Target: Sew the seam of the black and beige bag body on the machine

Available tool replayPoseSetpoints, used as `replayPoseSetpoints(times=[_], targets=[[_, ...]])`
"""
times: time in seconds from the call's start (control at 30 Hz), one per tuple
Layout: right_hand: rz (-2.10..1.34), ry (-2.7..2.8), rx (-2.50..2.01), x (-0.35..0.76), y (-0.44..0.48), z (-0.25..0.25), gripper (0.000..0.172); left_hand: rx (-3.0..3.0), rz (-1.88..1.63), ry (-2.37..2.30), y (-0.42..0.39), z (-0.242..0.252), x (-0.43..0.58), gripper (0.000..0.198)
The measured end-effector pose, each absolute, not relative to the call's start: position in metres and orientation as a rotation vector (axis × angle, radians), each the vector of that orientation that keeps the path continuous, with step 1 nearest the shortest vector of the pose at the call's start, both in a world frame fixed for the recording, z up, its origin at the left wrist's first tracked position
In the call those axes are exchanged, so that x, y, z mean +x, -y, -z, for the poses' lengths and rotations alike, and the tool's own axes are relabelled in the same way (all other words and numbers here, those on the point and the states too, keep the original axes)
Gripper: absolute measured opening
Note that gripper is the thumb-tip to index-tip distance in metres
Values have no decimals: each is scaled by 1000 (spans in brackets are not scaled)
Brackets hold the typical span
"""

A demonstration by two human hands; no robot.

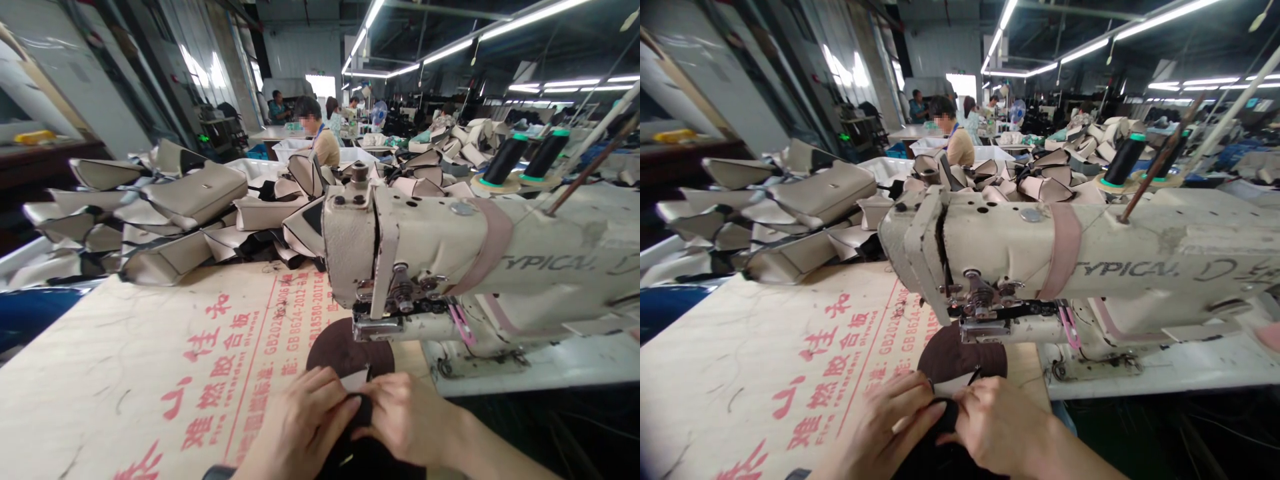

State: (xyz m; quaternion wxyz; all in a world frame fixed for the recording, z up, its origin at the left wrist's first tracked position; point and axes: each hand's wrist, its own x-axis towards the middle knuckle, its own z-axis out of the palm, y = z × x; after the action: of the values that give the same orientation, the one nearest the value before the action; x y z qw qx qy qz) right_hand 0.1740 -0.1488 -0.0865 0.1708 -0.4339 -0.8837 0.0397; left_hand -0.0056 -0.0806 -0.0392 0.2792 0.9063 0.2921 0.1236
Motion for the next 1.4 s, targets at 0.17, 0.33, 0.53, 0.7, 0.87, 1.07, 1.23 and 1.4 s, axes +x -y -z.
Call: replayPoseSetpoints(times=[0.17,0.33,0.53,0.7,0.87,1.07,1.23,1.4], targets=[[-160,2367,-1289,178,147,90,33,2081,-227,-1004,75,44,9,35],[-443,2140,-1272,180,146,89,21,1880,-138,-1063,68,53,9,37],[-321,1824,-1437,170,154,85,23,1801,-180,-1085,69,64,6,40],[-234,2050,-1269,166,154,84,10,1818,-247,-1063,74,64,1,40],[-218,1979,-1245,167,152,86,10,2140,-496,-1033,100,46,-19,21],[-284,1949,-1236,168,150,84,11,2597,-502,-813,109,63,-29,36],[-304,1947,-1221,170,146,81,13,2688,-461,-800,101,71,-27,36],[-454,1992,-1179,178,146,78,17,2629,-552,-805,99,67,-22,30]])
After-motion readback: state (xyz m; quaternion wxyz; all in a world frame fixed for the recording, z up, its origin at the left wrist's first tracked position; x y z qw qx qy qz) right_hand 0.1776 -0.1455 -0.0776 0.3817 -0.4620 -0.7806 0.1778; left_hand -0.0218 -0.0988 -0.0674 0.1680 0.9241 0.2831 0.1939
